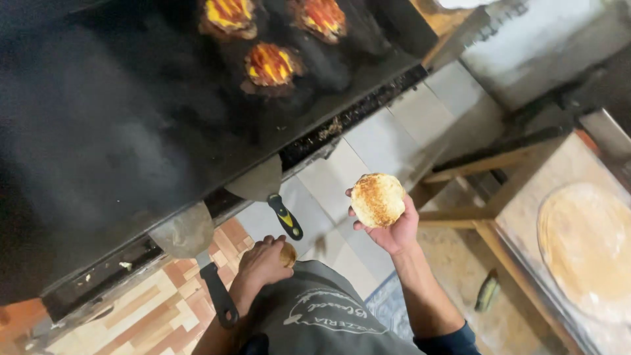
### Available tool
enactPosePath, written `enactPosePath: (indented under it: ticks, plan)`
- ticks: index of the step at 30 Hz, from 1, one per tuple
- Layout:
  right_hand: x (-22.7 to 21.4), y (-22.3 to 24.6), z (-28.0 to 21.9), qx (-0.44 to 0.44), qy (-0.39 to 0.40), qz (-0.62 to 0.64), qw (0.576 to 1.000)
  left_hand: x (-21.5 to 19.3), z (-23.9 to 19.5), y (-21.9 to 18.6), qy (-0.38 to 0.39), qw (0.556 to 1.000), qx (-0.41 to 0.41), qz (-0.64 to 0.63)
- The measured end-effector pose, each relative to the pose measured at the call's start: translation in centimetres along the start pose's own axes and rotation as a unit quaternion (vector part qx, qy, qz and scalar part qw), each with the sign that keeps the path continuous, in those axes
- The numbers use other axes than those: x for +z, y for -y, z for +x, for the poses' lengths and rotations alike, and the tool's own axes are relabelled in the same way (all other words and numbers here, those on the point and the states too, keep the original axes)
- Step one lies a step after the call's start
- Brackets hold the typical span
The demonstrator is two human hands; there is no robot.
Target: The person places bacon strips onto cheese-topped patties on a griddle by hand, then covers them with buns. They use a spatula to transfer the assembled burgers to a wooden board and cut them in half.
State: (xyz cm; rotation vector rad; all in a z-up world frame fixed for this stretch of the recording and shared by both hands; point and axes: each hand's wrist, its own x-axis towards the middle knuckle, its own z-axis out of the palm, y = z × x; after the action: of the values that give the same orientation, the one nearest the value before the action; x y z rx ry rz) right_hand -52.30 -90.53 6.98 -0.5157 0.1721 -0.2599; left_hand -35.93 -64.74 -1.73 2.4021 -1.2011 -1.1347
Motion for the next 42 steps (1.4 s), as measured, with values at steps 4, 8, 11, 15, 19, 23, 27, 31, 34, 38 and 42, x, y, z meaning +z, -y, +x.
enactPosePath:
  ticks: [4,8,11,15,19,23,27,31,34,38,42]
  plan:
    - [0.5,4.4,7.8,0.031,0.034,-0.058,0.997,-1.9,-2.7,-0.5,-0.013,0.991,-0.119,-0.051]
    - [-1.7,8.6,16.8,0.05,0.073,-0.117,0.989,-1.7,-1.7,-0.4,-0.038,0.966,-0.237,-0.094]
    - [-1.2,11.4,23.2,0.072,0.135,-0.167,0.974,-1.2,-1.0,-2.5,-0.036,0.925,-0.348,-0.15]
    - [-0.4,13.2,31.6,-0.033,0.223,-0.408,0.885,-0.1,-0.7,-6.9,-0.074,0.894,-0.4,-0.186]
    - [0.1,11.6,38.9,-0.04,0.247,-0.582,0.773,4.3,0.4,-8.9,-0.163,0.832,-0.464,-0.256]
    - [2.0,10.2,41.0,-0.259,0.354,-0.724,0.533,5.6,-0.5,-12.4,-0.229,0.78,-0.5,-0.298]
    - [2.4,8.3,42.4,-0.299,0.398,-0.782,0.376,4.4,-2.0,-14.8,-0.257,0.733,-0.539,-0.325]
    - [2.6,7.2,42.5,-0.285,0.4,-0.813,0.311,4.2,-2.9,-15.6,-0.318,0.707,-0.531,-0.342]
    - [3.3,6.2,41.6,-0.25,0.402,-0.838,0.27,3.2,-4.0,-15.6,-0.346,0.699,-0.515,-0.356]
    - [3.2,5.6,43.2,-0.232,0.404,-0.828,0.313,1.5,-6.2,-16.0,-0.375,0.69,-0.502,-0.363]
    - [2.0,4.4,42.9,-0.224,0.43,-0.804,0.345,0.1,-8.4,-16.6,-0.414,0.696,-0.457,-0.368]
